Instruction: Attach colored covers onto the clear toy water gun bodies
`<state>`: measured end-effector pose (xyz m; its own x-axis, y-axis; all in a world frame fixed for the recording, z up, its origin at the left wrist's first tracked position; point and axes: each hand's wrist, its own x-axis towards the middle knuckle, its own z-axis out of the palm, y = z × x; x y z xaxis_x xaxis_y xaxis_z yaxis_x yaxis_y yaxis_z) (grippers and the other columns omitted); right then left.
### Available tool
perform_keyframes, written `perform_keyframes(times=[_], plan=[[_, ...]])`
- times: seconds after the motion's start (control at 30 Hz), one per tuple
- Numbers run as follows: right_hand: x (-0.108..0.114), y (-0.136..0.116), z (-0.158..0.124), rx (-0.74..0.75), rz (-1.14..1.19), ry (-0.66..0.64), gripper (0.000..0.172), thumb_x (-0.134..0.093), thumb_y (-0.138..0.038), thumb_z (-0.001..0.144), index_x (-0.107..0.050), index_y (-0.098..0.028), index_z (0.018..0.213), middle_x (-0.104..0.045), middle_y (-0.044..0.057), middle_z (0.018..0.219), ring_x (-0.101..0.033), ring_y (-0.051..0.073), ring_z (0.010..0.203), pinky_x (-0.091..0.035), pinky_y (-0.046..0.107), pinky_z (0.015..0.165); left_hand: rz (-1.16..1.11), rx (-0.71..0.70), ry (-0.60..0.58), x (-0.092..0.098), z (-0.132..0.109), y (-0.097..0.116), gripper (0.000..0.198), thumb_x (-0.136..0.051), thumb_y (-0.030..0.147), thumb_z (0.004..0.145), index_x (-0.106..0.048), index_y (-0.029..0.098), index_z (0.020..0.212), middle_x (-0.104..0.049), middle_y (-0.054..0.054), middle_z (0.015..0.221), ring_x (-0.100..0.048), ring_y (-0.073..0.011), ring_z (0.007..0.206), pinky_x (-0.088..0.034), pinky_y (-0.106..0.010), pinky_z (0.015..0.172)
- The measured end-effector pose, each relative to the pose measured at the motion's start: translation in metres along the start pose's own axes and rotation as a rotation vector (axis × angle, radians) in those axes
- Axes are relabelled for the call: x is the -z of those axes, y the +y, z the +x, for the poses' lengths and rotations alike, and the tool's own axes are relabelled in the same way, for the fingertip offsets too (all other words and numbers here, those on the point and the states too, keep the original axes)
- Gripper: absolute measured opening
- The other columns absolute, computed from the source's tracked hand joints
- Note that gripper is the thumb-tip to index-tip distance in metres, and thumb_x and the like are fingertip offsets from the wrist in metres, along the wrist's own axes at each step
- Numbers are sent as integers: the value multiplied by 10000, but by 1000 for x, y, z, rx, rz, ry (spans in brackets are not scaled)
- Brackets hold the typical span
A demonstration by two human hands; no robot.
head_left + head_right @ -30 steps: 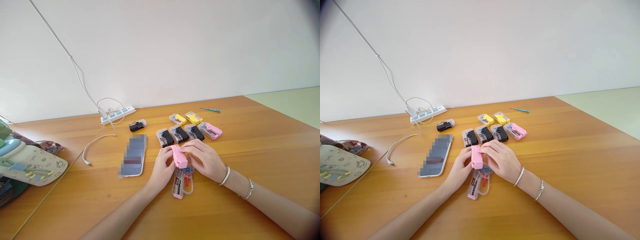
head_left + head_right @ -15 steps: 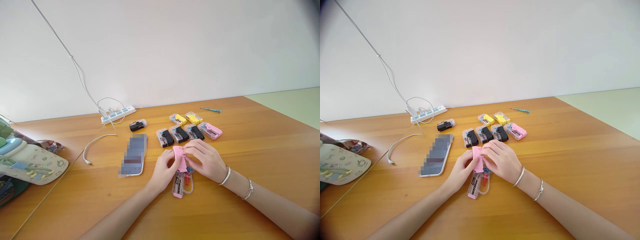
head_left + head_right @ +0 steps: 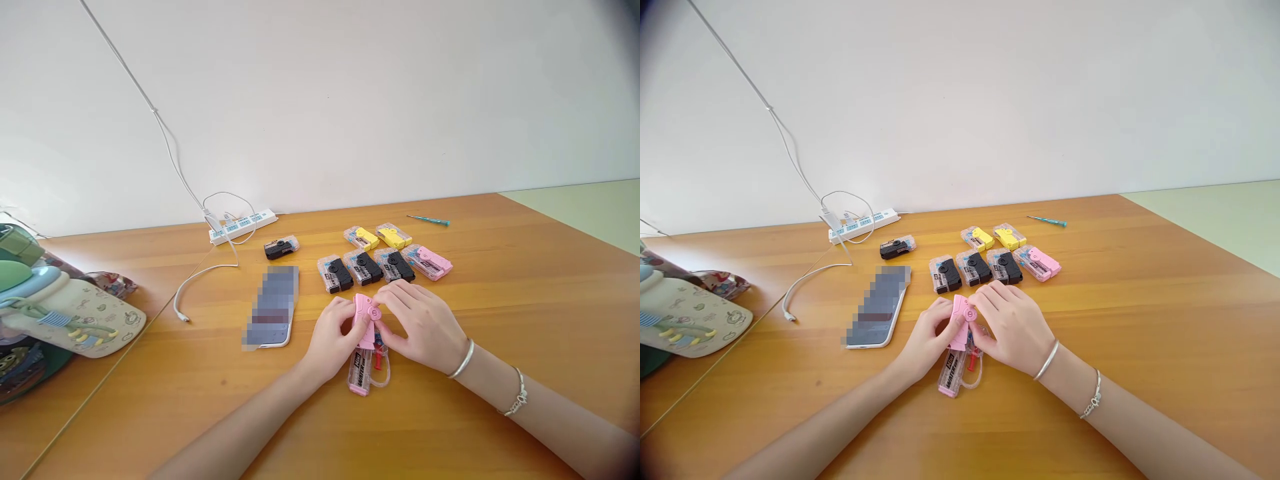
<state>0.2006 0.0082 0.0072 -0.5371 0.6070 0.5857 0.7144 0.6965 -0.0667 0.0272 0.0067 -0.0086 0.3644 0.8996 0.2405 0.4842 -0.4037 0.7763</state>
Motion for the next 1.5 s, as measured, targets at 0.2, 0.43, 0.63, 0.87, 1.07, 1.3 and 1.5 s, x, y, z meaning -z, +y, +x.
perform_keyframes(times=[0.2, 0.43, 0.63, 0.87, 1.07, 1.3, 1.5], plan=[[1, -8, 1, 36, -175, -3, 130, -442, -187, 826, -568, -162, 805, -613, 60, 774, -531, 198, 758, -356, 316, 670, 2, -21, 3, 0, 0, -1, 340, -382, 350, 905, -554, 175, 670, -537, -8, 659, -435, -160, 694, -369, -278, 668], [6, -15, 9, 21, -316, -110, 134, -440, -180, 801, -525, -176, 698, -541, 32, 648, -457, 185, 639, -297, 330, 631, -8, -15, 3, 1, 1, 2, 351, -362, 354, 907, -506, 177, 640, -521, -11, 660, -433, -161, 692, -372, -281, 665], [-3, -7, 16, 202, -347, -130, 149, -427, -148, 788, -511, -184, 671, -526, 28, 600, -430, 181, 586, -275, 327, 609, 0, 31, 32, 0, 2, -1, 354, -378, 327, 880, -406, 185, 557, -439, 10, 580, -379, -149, 633, -354, -274, 623], [-15, -4, 18, 285, -405, -119, 84, -472, -149, 749, -531, -171, 692, -537, 26, 593, -437, 181, 562, -233, 320, 562, -50, 105, 21, 1, 4, -5, 392, -343, 342, 887, -313, 186, 529, -376, 25, 535, -354, -137, 601, -317, -267, 595], [-10, 4, 25, 263, -329, -79, 166, -437, -115, 761, -512, -177, 627, -540, 15, 546, -449, 163, 552, -266, 303, 586, -77, 102, 23, -1, 4, -6, 386, -372, 345, 883, -345, 181, 534, -369, 27, 547, -364, -131, 594, -312, -259, 574], [-7, 17, 11, 48, -80, -54, 277, -354, -129, 850, -523, -185, 638, -538, -2, 566, -453, 132, 534, -294, 266, 535, -146, 96, 26, 1, 3, -4, 361, -383, 340, 898, -597, 177, 657, -584, -10, 667, -483, -162, 700, -372, -264, 655], [-18, 35, -3, -3, 36, -147, 224, -400, -199, 915, -620, -201, 871, -644, 17, 750, -557, 151, 715, -394, 255, 608, -203, 129, 28, 3, 1, -1, 331, -423, 348, 896, -696, 203, 776, -686, -16, 806, -536, -192, 836, -396, -275, 760]])
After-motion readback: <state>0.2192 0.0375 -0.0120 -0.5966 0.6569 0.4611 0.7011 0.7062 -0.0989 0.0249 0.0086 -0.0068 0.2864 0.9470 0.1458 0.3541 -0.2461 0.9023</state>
